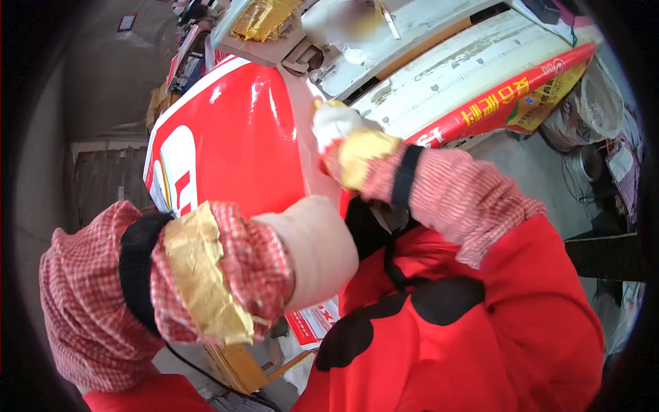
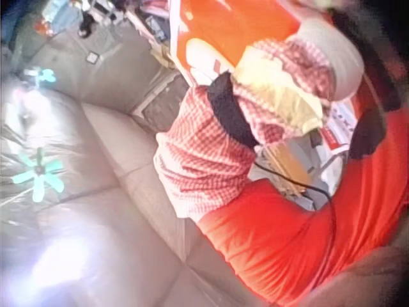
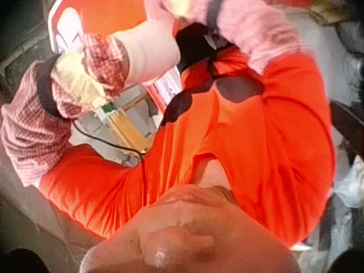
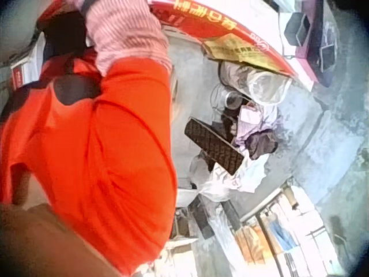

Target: Folding and stacking large plastic fertilizer bags at a manufacturing workstation.

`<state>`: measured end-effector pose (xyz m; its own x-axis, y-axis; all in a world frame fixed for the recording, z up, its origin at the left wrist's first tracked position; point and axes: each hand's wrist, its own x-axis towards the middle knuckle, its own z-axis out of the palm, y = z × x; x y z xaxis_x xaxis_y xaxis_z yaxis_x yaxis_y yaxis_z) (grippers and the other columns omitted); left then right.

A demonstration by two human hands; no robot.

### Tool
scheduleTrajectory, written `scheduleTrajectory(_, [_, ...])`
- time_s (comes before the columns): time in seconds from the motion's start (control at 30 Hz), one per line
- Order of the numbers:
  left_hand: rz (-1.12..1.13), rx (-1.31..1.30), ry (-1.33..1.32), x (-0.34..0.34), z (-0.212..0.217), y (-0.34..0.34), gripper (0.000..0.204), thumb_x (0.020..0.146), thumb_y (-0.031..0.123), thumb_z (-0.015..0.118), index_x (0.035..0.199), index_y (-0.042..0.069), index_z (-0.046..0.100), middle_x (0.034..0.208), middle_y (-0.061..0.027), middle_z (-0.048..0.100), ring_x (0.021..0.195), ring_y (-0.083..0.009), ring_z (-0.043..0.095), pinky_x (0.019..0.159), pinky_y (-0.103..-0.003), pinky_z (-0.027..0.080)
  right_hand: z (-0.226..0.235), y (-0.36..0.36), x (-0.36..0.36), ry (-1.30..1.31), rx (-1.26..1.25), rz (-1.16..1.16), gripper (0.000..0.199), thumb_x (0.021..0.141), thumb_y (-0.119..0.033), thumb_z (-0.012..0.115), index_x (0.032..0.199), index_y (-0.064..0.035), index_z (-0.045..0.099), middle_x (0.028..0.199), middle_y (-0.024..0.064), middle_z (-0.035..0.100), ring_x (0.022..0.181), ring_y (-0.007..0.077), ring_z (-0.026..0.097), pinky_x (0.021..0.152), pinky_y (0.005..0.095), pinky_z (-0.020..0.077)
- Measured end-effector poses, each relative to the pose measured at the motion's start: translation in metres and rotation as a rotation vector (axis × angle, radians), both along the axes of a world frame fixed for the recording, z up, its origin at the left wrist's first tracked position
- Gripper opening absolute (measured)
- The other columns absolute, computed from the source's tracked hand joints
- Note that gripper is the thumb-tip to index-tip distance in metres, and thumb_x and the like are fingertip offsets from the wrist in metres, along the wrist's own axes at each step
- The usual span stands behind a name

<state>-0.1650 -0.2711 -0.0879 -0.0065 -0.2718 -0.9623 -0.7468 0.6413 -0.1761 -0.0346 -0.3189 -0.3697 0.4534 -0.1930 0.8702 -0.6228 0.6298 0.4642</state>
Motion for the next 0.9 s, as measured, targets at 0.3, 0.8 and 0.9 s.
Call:
scheduleTrajectory(0.3, [0.218, 0.183, 0.039, 0.029, 0.012, 0.012, 0.01, 0.063, 0.018, 0.06, 0.068, 0.012, 0.066, 0.059, -0.0074, 0.056, 0.06, -0.0253, 0.058, 0.057, -0.031, 0.049, 0.021, -0.014, 0.082, -0.041, -0.116, -0.382, 0.016, 0.079, -0.02, 0.055, 0.086, -0.0075, 0.061, 0.08, 0.0109, 0.06, 0.079, 0.024, 0.059, 0.067, 0.0421, 0.0469])
scheduleTrajectory(0.8, [0.23, 0.028, 0.359, 0.028, 0.008, -0.02, 0.015, 0.069, 0.014, 0.056, 0.074, 0.0, 0.058, 0.062, -0.0109, 0.057, 0.058, -0.0285, 0.06, 0.048, -0.036, 0.046, -0.007, -0.022, 0.114, 0.022, -0.256, -1.092, 0.02, 0.082, -0.022, 0.051, 0.085, -0.0042, 0.06, 0.073, 0.0119, 0.059, 0.069, 0.0293, 0.058, 0.063, 0.0436, 0.0475])
scheduleTrajectory(0.9, [0.449, -0.105, 0.298, 0.049, 0.014, -0.001, 0.017, 0.071, 0.012, 0.053, 0.085, 0.003, 0.055, 0.066, -0.0111, 0.057, 0.058, -0.0291, 0.06, 0.049, -0.039, 0.047, 0.084, 0.013, 0.006, 0.829, -0.231, -0.232, 0.018, 0.08, -0.023, 0.055, 0.084, -0.006, 0.06, 0.077, 0.0108, 0.059, 0.071, 0.0294, 0.058, 0.066, 0.0441, 0.0477])
